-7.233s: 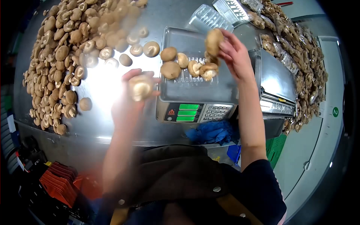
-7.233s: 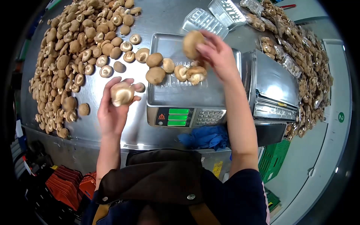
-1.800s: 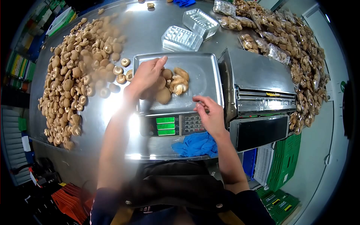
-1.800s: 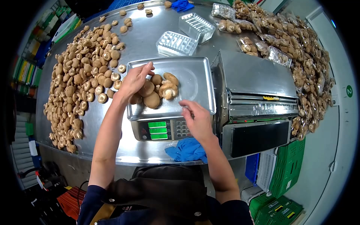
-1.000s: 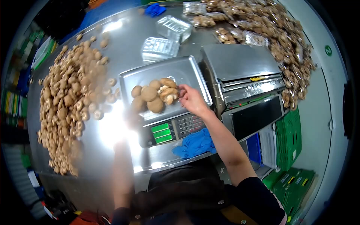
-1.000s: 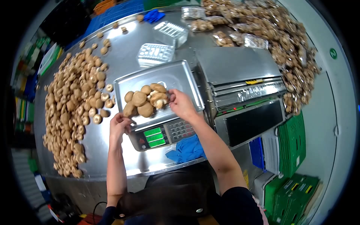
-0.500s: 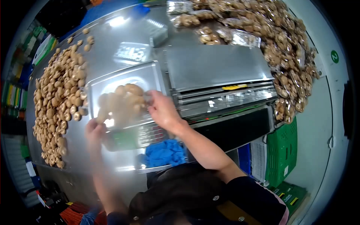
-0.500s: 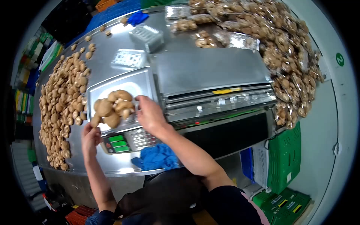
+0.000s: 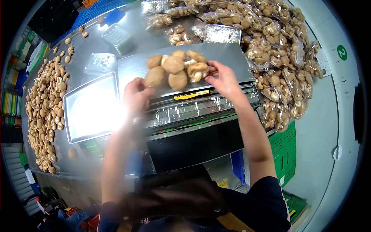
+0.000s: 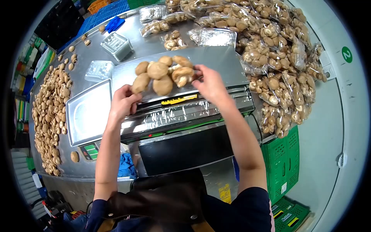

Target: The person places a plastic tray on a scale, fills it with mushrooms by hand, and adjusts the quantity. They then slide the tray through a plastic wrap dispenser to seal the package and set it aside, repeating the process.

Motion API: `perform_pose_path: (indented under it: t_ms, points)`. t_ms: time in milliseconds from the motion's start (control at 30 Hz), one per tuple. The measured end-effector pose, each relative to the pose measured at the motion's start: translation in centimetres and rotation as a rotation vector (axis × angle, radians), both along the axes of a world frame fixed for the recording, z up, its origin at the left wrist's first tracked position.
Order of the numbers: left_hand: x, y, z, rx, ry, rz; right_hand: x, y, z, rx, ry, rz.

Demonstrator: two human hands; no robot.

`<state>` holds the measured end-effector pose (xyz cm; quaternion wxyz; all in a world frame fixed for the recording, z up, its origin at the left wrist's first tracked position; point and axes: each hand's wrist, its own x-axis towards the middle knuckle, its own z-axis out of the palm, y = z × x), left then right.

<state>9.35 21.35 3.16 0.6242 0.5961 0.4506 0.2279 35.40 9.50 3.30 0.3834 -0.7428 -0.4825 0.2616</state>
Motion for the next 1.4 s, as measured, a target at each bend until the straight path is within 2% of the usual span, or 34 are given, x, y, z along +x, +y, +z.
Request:
perform_pose_path:
  t_ms: [67,133,200,300,433,467,500,567,633,667,700,767,800,867,900,933,967,1000,1033,1067,1100,1133,1167,1200,1233,1267,1300,1333,1367,1400]
  points:
    - [2.5,-0.2,-0.3,0.027,0.085,-0.086,3.1,-0.4,-0.8,-0.001,-0.12,0.021]
    - [3.8,0.1,-1.0,0.166,0.261,-0.164,4.2,-1.0,-0.2,-0.02,-0.318,0.059]
    - [4.4,0.3,-1.5,0.327,0.392,-0.241,4.5,-1.6,0.3,-0.042,-0.302,0.057]
    - [4.3,-0.3,0.2,0.317,0.452,-0.298,5.8,-2.5,0.8,-0.061,-0.35,0.155]
    - [-0.9,-2.2,1.9,0.535,0.452,-0.243,7.8,-6.6,2.4,-0.01,-0.611,0.379]
    - [-3.1,-2.4,2.1,0.959,0.428,-0.481,8.3,-8.2,2.9,0.0,-0.688,0.423]
    - [-4.1,-3.0,3.2,1.134,0.574,-0.564,9.2,-9.2,3.1,0.01,-0.765,0.467]
    - [-6.0,-2.7,2.1,1.283,0.6,-0.666,10.2,-9.7,3.0,-0.075,-0.881,0.623]
    - [-4.7,-2.9,3.2,1.349,0.655,-0.8,10.2,-9.4,2.9,-0.136,-0.928,0.722]
    - [-3.5,-3.0,3.4,1.323,0.645,-0.842,9.2,-8.8,3.0,-0.003,-0.908,0.706]
    - [-2.5,-3.2,3.4,1.4,0.588,-0.858,9.0,-8.9,2.3,0.044,-0.786,0.678]
    - [-2.7,-2.9,1.7,1.399,0.344,-0.845,8.8,-9.0,0.1,0.136,-0.545,0.617]
    - [-3.7,-3.4,1.3,1.304,0.361,-0.823,8.5,-9.9,-0.3,0.174,-0.371,0.505]
    - [-7.7,-5.1,1.2,0.981,0.24,-0.61,9.4,-13.5,0.4,0.148,-0.327,0.509]
    - [-9.9,-5.8,1.7,0.959,0.378,-0.673,8.3,-14.8,3.2,-0.018,-0.148,0.405]
    - [-12.3,-6.3,2.5,0.884,0.389,-0.688,7.5,-15.6,6.6,-0.182,0.031,0.297]
    - [-13.1,-6.5,4.5,0.773,0.301,-0.654,7.6,-15.3,8.0,-0.007,-0.066,0.31]
    - [-12.4,-6.5,7.2,0.654,0.083,-0.519,7.6,-14.9,9.2,0.169,-0.164,0.319]
    - [-10.6,-6.3,9.4,0.58,-0.187,-0.344,8.0,-14.0,11.3,0.214,-0.192,0.23]
    - [-8.8,-4.6,10.7,0.552,-0.443,-0.154,8.9,-11.8,11.6,0.514,-0.242,0.274]
    - [-8.2,-1.6,10.4,0.525,-0.63,-0.043,8.0,-9.1,12.3,0.611,-0.148,0.091]
    - [-5.2,0.9,9.6,0.591,-0.595,0.199,7.1,-6.1,12.8,0.708,-0.055,-0.094]
    - [-1.4,3.5,8.6,0.702,-0.49,0.178,7.9,-3.2,12.0,0.59,-0.164,-0.031]
    - [1.1,5.6,7.1,0.842,-0.163,0.141,9.5,-0.1,9.7,0.474,-0.273,0.031]
    - [2.7,9.2,2.0,0.76,-0.047,0.061,10.0,1.9,6.5,0.253,-0.31,0.066]
    - [4.2,11.2,-2.8,0.757,0.226,-0.008,10.5,3.9,3.2,0.03,-0.366,0.119]
    - [5.9,9.4,-4.6,0.524,0.135,-0.043,10.5,4.8,0.2,-0.065,-0.421,0.204]
    - [6.0,8.0,-4.2,0.713,0.294,-0.199,11.5,5.1,-2.4,-0.025,-0.48,0.35]
    - [5.8,6.7,-3.3,0.897,0.457,-0.365,11.8,4.7,-3.0,0.031,-0.433,0.384]
    - [6.0,5.6,-2.5,0.761,0.384,-0.32,10.6,3.4,-1.5,-0.009,-0.356,0.34]
